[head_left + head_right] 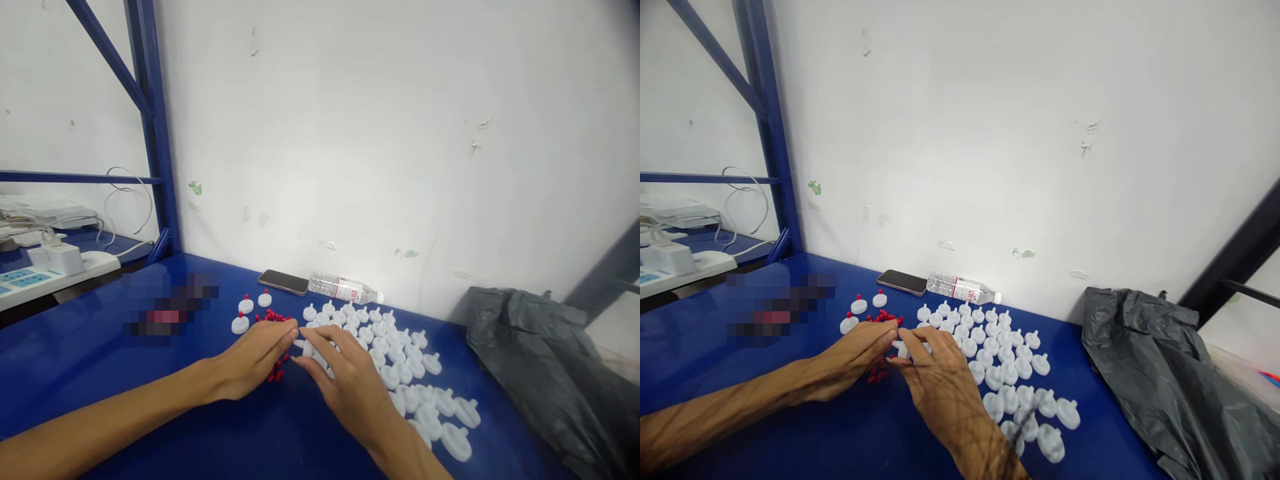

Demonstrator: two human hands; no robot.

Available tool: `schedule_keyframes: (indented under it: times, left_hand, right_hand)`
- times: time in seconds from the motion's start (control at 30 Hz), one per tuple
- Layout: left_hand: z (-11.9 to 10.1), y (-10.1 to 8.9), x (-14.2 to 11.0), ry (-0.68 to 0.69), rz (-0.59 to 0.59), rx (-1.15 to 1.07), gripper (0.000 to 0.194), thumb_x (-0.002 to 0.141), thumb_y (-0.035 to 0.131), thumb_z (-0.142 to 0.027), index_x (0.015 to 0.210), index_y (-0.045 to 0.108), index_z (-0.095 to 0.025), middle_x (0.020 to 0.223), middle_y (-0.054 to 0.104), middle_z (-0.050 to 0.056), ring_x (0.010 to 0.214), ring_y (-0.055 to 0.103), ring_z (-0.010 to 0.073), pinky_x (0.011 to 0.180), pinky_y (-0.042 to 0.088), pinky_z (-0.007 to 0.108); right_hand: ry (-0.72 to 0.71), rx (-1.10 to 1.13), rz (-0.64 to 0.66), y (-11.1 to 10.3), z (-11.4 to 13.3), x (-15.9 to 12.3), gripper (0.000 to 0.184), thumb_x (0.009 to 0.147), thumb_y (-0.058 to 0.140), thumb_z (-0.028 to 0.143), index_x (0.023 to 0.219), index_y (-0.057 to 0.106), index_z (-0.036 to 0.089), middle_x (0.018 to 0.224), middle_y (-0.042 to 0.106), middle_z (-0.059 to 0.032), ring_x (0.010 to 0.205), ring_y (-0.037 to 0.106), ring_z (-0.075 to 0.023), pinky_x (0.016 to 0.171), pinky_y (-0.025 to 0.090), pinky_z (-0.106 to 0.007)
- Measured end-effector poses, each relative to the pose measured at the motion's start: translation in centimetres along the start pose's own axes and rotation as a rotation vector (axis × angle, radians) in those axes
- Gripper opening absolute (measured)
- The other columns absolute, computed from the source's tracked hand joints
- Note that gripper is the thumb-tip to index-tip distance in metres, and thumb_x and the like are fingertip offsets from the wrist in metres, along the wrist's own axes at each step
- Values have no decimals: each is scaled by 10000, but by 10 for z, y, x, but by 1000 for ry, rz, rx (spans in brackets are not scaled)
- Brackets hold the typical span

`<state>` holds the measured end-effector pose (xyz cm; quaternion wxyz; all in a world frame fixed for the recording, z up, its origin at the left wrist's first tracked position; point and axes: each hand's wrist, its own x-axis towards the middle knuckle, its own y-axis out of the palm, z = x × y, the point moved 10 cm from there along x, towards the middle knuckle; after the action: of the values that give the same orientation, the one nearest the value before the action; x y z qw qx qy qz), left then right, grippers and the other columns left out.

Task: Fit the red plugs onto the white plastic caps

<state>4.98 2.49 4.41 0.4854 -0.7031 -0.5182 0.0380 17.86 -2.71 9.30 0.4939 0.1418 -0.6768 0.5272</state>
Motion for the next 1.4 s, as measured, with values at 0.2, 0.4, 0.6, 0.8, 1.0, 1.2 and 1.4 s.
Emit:
schedule_keyframes:
  times: [0.2, 0.4, 0.6, 0.8, 1.0, 1.2, 1.4]
  left_hand:
    - [-3, 1, -2, -44, -17, -109, 439, 1148, 265, -474, 795, 430, -272, 712, 485, -51, 633, 457, 181, 597, 379, 338]
    - [-3, 1, -3, -46, -16, -183, 437, 1144, 271, -489, 812, 445, -265, 734, 483, -47, 660, 462, 177, 605, 381, 328]
    - [-4, 2, -4, -59, -5, -230, 465, 1139, 276, -522, 771, 395, -265, 691, 423, -56, 636, 388, 173, 597, 339, 334]
    - [-6, 5, -4, -86, 57, -287, 470, 1134, 321, -514, 748, 394, -257, 682, 390, -62, 618, 339, 162, 561, 310, 329]
    - [-7, 6, -3, -89, 71, -363, 501, 1124, 309, -570, 743, 398, -256, 704, 392, -52, 650, 365, 166, 567, 326, 323]
    - [-10, -8, 6, -83, 33, -391, 515, 1114, 337, -608, 740, 382, -257, 695, 374, -61, 634, 352, 159, 581, 311, 327]
    - [-5, -3, 3, -69, 40, -339, 480, 1100, 415, -597, 776, 448, -244, 681, 435, -62, 618, 371, 156, 581, 272, 331]
  right_hand:
    - [-55, -9, -19, -1, 9, 0, 288, 1051, 610, 259, 1332, 657, 216, 1056, 821, -70, 922, 797, -221, 834, 715, -371]
    - [-107, -67, -23, 0, 17, -5, 323, 1041, 621, 204, 1355, 631, 277, 1132, 840, -47, 940, 815, -224, 875, 717, -408]
    - [-116, -68, -64, 0, 16, -14, 416, 984, 661, 105, 1367, 599, 256, 1159, 849, -89, 999, 828, -250, 930, 719, -452]
    - [-192, -101, -93, -4, 25, -14, 373, 976, 676, 104, 1310, 630, 262, 1107, 855, -117, 981, 834, -242, 895, 727, -435]
    - [-90, 32, -94, -7, 18, -8, 395, 1021, 642, 166, 1383, 584, 313, 1112, 847, -46, 975, 827, -208, 918, 719, -392]
    - [143, 87, -93, -12, -4, 0, 262, 1047, 630, 345, 1309, 628, 331, 1115, 840, -10, 994, 823, -223, 867, 728, -375]
    - [100, 85, -71, -8, -7, -2, 179, 1033, 656, 316, 1210, 662, 295, 1100, 842, -24, 1011, 822, -221, 900, 724, -383]
